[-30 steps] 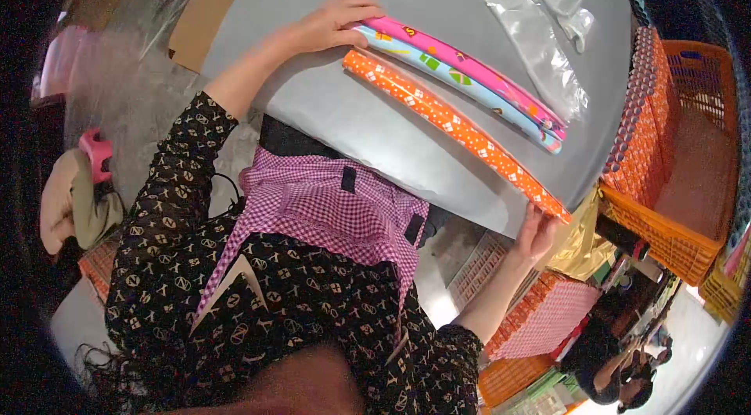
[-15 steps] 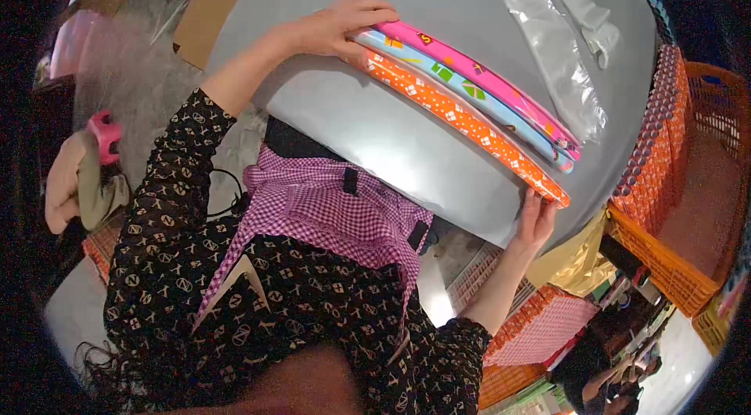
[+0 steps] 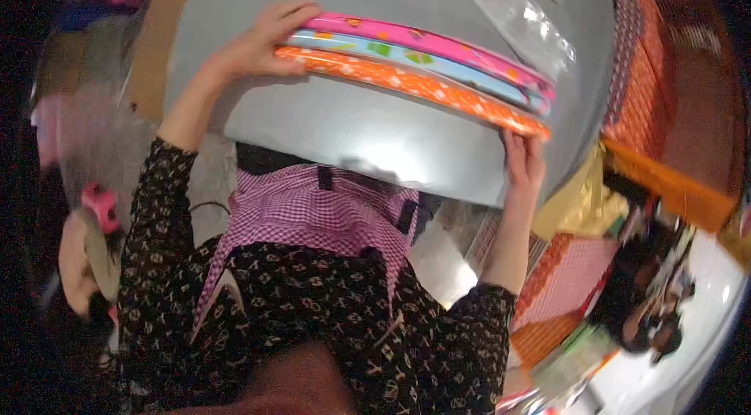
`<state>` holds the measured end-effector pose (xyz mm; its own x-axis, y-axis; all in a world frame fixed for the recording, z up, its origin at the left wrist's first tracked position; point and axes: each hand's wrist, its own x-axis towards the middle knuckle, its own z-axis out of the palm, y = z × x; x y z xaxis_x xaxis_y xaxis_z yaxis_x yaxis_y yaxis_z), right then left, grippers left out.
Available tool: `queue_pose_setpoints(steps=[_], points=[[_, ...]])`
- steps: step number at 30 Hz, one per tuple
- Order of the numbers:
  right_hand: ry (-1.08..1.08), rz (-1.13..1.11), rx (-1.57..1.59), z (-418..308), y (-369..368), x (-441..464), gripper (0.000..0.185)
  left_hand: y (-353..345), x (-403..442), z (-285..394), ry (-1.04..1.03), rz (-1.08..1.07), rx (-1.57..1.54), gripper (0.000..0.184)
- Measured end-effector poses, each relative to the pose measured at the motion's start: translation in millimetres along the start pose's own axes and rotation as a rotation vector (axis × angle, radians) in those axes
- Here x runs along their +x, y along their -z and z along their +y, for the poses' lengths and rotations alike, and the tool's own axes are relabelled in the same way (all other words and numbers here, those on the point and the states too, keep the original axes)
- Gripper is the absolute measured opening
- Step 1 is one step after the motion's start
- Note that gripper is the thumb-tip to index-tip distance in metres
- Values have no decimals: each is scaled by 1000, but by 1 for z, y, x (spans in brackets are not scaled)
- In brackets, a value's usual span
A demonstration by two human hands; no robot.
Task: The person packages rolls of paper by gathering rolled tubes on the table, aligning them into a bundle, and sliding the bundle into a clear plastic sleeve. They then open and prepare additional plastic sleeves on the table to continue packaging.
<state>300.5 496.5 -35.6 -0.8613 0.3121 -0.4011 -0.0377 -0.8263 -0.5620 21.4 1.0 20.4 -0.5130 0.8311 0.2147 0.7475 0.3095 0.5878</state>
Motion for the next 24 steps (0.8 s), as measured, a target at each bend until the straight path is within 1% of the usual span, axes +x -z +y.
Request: queue_pose_setpoints(steps=[1, 2, 3, 4, 5, 6, 7, 8, 9, 10, 12, 13, 15, 16, 18, 19, 21, 22, 24], points=[[19, 165, 34, 5, -14, -3, 32, -2, 0, 1, 15, -3, 0, 82], [64, 220, -90, 9, -43, -13, 28, -5, -1, 1, 36, -5, 4, 81], [28, 263, -19, 5, -37, -11, 27, -7, 1, 1, -14, -19, -17, 81], [68, 285, -13, 3, -30, -9, 27, -9, 0, -1, 3, -24, -2, 81], [-1, 113, 77, 1, -25, -6, 27, -9, 1, -2, 27, -26, 21, 81], [-74, -70, 159, 0, -21, -4, 27, -10, 0, -4, 0, -30, 16, 81], [-52, -65, 161, -3, -17, -2, 27, -11, 1, -6, -9, -17, -5, 81], [-43, -38, 81, -5, -13, 1, 29, -12, 1, -6, -13, -5, -25, 81], [-37, -11, -1, -6, -14, 1, 30, -11, -1, -2, 13, -17, 38, 80], [-26, -9, -1, -9, -15, 1, 30, -12, -1, -5, 2, -17, 37, 80], [-62, -84, -98, -15, -20, 1, 33, -13, 0, -9, 18, -31, 4, 80], [-55, -82, -98, -17, -22, 1, 33, -13, 1, -7, 10, -32, 4, 80], [-53, 58, -248, -20, -27, 1, 35, -10, 2, -2, -4, -16, -20, 80], [-50, 58, -246, -23, -30, 0, 35, -11, 1, -4, -8, -16, -18, 80], [-90, 94, -581, -34, -39, 0, 35, -15, -3, -9, -12, 5, 25, 81], [-88, 89, -584, -37, -45, 1, 35, -15, -3, -9, -12, 9, 28, 81], [-46, 268, -1074, -39, -57, -1, 35, -13, -3, -6, 30, -21, 11, 81], [-49, 263, -1076, -38, -63, -2, 35, -11, -3, -4, 35, -20, 12, 81], [23, 326, -1329, -33, -72, -5, 36, -10, -1, -2, 1, -9, 2, 79]])
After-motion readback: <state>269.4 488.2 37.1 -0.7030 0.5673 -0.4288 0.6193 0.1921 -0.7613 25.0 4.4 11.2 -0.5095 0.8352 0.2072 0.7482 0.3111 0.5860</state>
